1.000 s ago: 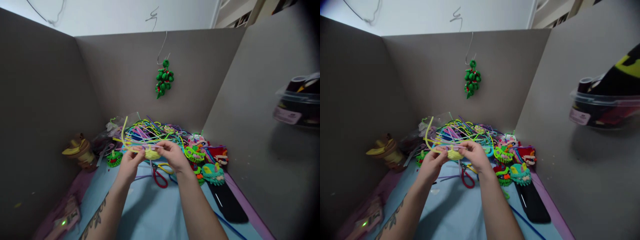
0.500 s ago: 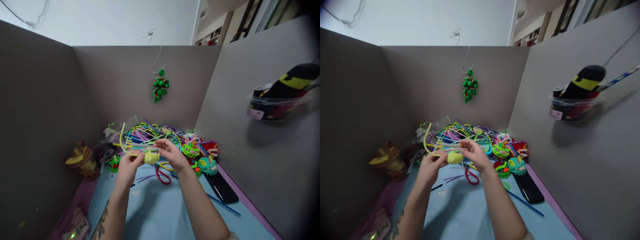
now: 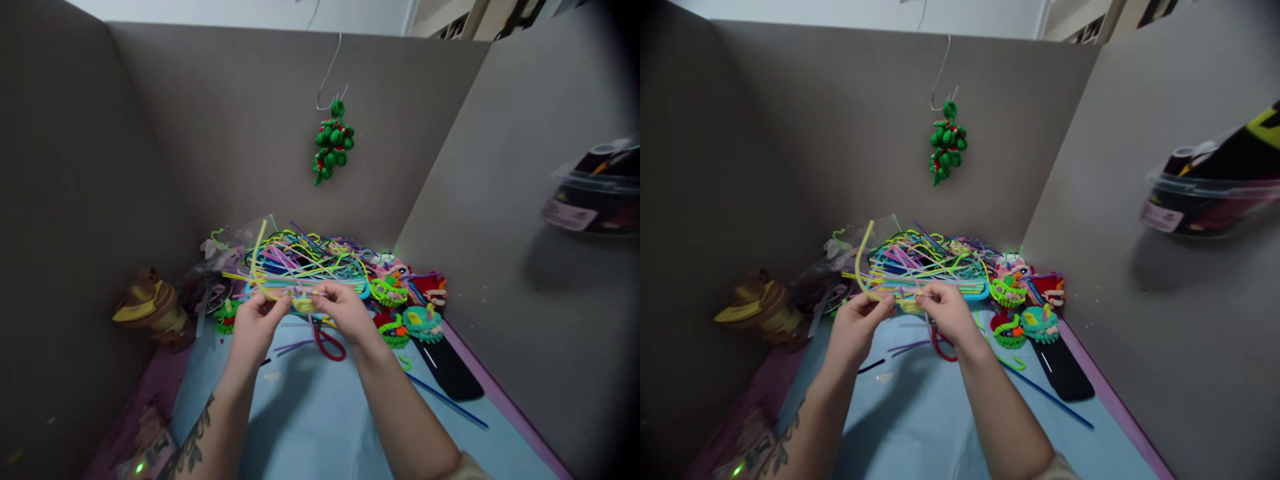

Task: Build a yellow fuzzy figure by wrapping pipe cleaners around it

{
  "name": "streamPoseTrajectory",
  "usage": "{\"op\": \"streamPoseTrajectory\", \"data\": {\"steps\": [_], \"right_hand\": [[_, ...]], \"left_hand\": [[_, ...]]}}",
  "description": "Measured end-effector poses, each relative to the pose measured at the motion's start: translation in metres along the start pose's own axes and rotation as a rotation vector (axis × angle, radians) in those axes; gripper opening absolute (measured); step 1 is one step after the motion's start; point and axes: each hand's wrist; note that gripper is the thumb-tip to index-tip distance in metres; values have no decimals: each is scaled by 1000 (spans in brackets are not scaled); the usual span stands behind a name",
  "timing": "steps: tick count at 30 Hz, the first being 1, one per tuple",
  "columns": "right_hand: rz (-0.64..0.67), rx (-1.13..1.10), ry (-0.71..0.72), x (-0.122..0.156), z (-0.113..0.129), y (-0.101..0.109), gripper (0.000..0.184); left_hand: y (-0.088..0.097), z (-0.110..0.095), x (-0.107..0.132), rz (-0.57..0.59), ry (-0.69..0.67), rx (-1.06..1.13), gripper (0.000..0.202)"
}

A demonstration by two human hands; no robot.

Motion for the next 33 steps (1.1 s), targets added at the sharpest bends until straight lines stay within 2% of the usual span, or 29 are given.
{"op": "streamPoseTrajectory", "data": {"steps": [3,9,12,16,20,22,28,33], "right_hand": [[-20,-20,-13,-3,-7,4,24],[58,-212,-61,-3,-15,6,30],[69,-338,-123,-3,-10,4,33],[118,-474,-205,-3,-4,1,34],[124,-550,-230,-3,-2,0,32],[124,-554,-234,-3,-2,-1,30],[117,-490,-188,-2,-5,-1,31],[185,-263,-46,-2,-6,1,30]], "left_hand": [[0,6,-2,-11,-11,40,19],[-6,8,-3,-18,-30,99,17],[-9,9,-2,-25,30,183,18],[-13,6,0,-120,108,277,22],[-15,-3,1,-56,276,492,30],[-15,-5,2,-49,294,528,30],[-10,4,0,-63,132,374,23],[-4,2,1,7,-25,132,17]]}}
Point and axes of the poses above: each hand's wrist, its own x-axis away from the middle knuckle, its own y-axis out of the back of the hand, z = x × y, and after that the axes turned 7 degrees about -y, right-handed
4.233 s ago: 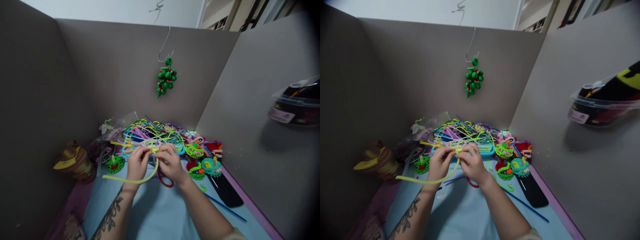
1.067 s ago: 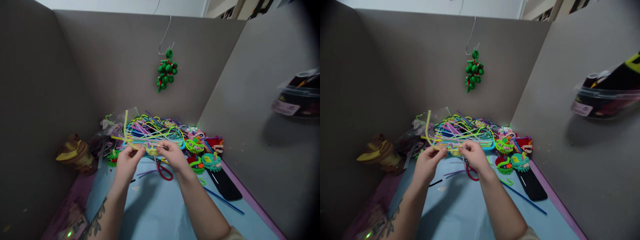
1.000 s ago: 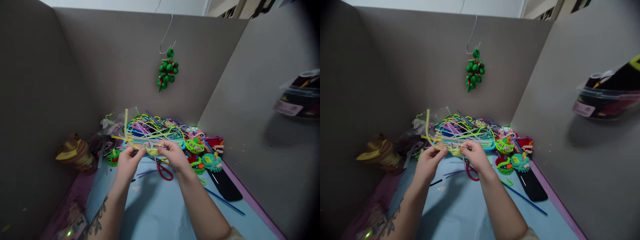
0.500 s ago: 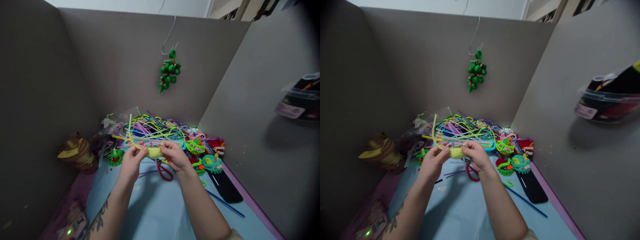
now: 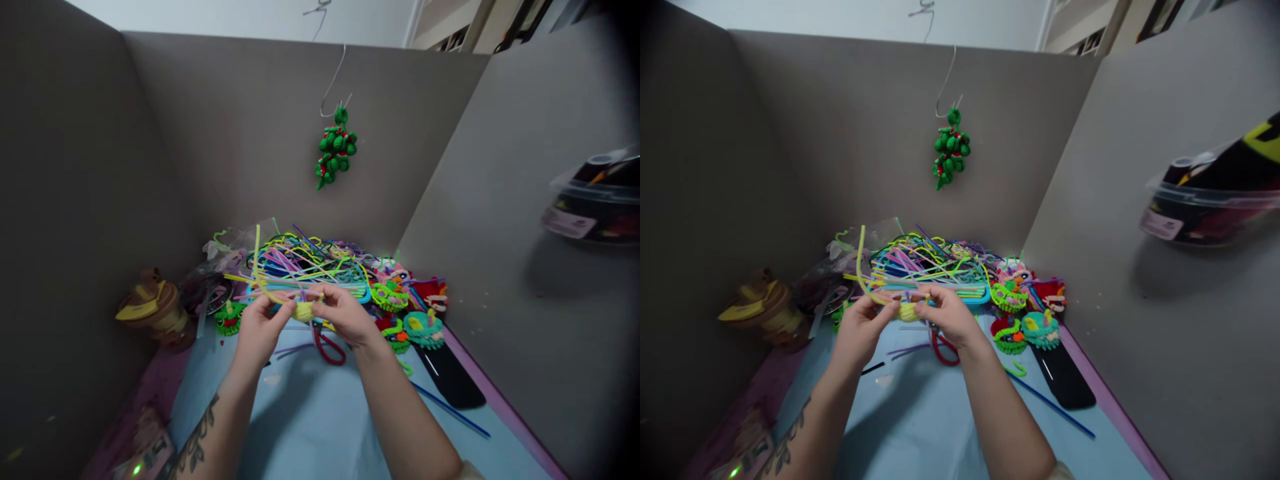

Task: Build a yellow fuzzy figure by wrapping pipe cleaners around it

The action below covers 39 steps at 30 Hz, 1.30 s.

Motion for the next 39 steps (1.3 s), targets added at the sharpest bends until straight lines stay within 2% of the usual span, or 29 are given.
{"op": "streamPoseTrajectory", "data": {"steps": [3,6,11,15,18,21,24,27,30,33,36,39], "right_hand": [[-19,211,41,1,2,0,23],[-79,367,80,2,5,1,18],[-112,445,115,2,8,7,15],[-126,466,126,1,10,14,15],[-156,479,136,1,10,17,15],[-191,500,149,1,10,18,13],[-190,534,178,2,10,15,11],[-139,598,194,2,9,11,7],[-95,662,170,2,8,8,6],[-82,713,148,1,6,7,7],[-71,747,138,0,5,7,7],[-99,744,132,0,6,8,7]], "left_hand": [[3,0,-1,-18,13,32,17],[9,0,-6,-149,58,145,20],[28,-8,-19,-353,156,368,28],[39,-13,-23,-439,118,374,31],[39,-14,-20,-385,75,226,31],[30,-14,-13,-212,79,42,35],[19,-11,-10,-90,140,1,46],[16,-5,-11,-98,157,25,49],[21,0,-13,-136,110,101,43],[26,0,-14,-132,107,199,38],[24,-3,-13,-109,146,261,42],[23,-2,-12,-154,96,231,41]]}}
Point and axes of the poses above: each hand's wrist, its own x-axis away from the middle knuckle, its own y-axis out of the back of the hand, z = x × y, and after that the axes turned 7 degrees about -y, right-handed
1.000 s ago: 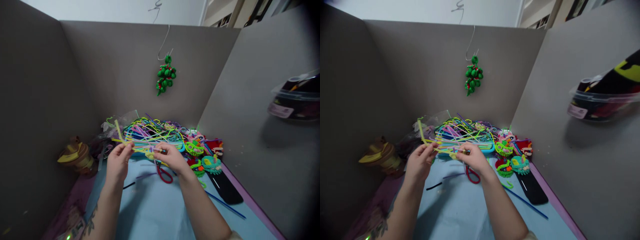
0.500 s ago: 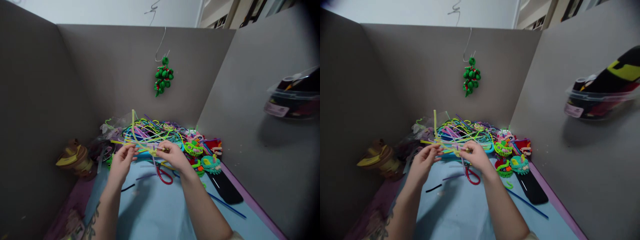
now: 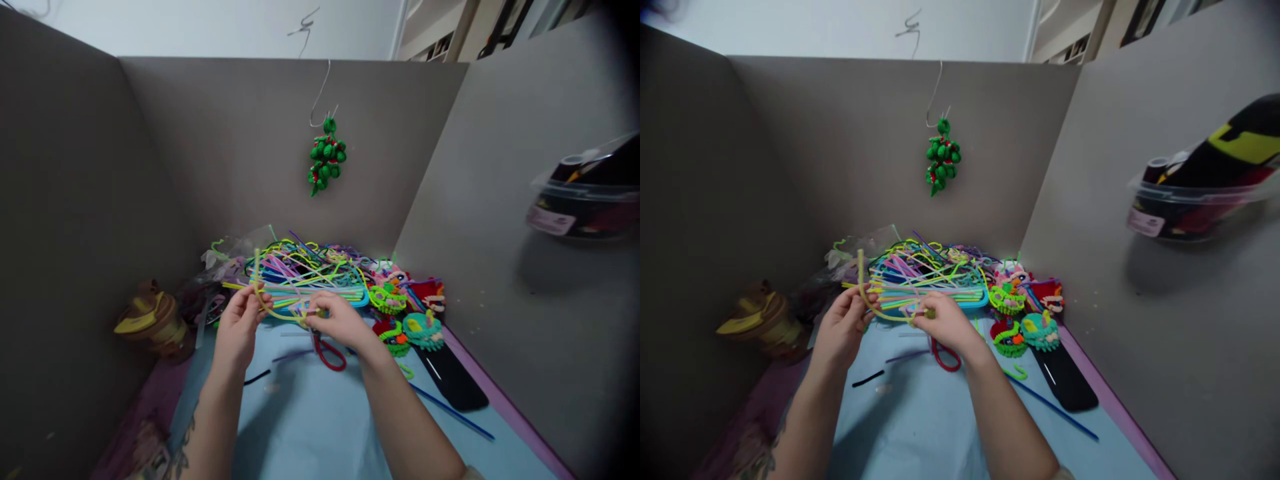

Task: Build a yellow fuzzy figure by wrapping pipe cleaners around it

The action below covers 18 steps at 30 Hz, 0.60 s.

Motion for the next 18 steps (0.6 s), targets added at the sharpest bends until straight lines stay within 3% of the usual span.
{"op": "streamPoseTrajectory", "data": {"steps": [4,7,10,13,18], "right_hand": [[-90,-15,-41,0,0,3,8],[-124,-24,-58,0,1,5,7],[-136,-36,-62,-1,0,5,6],[-146,-44,-65,-2,-1,5,6],[-141,-53,-70,-2,-2,3,6]], "left_hand": [[6,2,-2,16,-165,-338,30],[9,1,-3,177,-371,-723,19],[9,3,-2,336,-504,-990,22],[9,5,0,406,-548,-1138,26],[10,6,0,404,-501,-1279,28]]}}
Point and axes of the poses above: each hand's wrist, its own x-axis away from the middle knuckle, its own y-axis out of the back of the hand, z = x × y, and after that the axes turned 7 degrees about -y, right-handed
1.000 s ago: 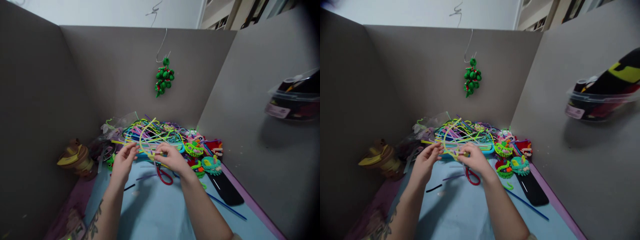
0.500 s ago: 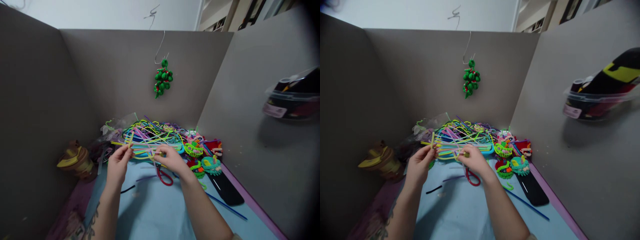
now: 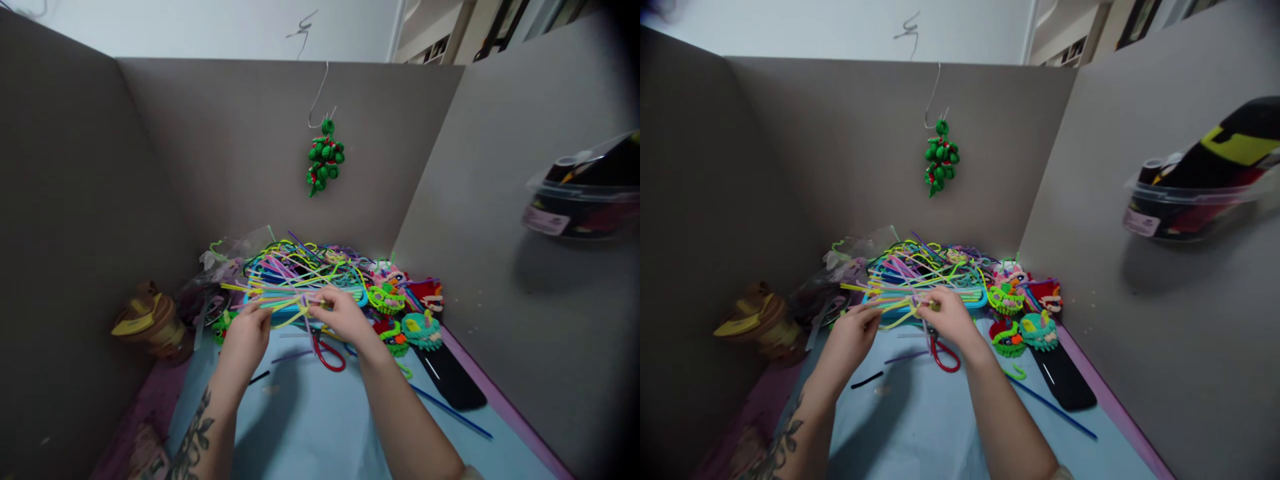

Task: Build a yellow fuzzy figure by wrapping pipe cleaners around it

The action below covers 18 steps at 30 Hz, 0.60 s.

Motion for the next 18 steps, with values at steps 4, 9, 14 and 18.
{"op": "streamPoseTrajectory", "data": {"steps": [4,9,14,18], "right_hand": [[31,-1,14,1,2,-1,7],[71,-18,29,2,3,-1,5],[147,-136,-4,3,1,0,10],[206,-258,-85,4,1,-2,17]], "left_hand": [[2,-4,0,105,5,-40,30],[4,-7,1,61,-14,42,29],[1,-4,-1,-116,-34,165,26],[-3,1,-3,-205,12,202,24]]}}
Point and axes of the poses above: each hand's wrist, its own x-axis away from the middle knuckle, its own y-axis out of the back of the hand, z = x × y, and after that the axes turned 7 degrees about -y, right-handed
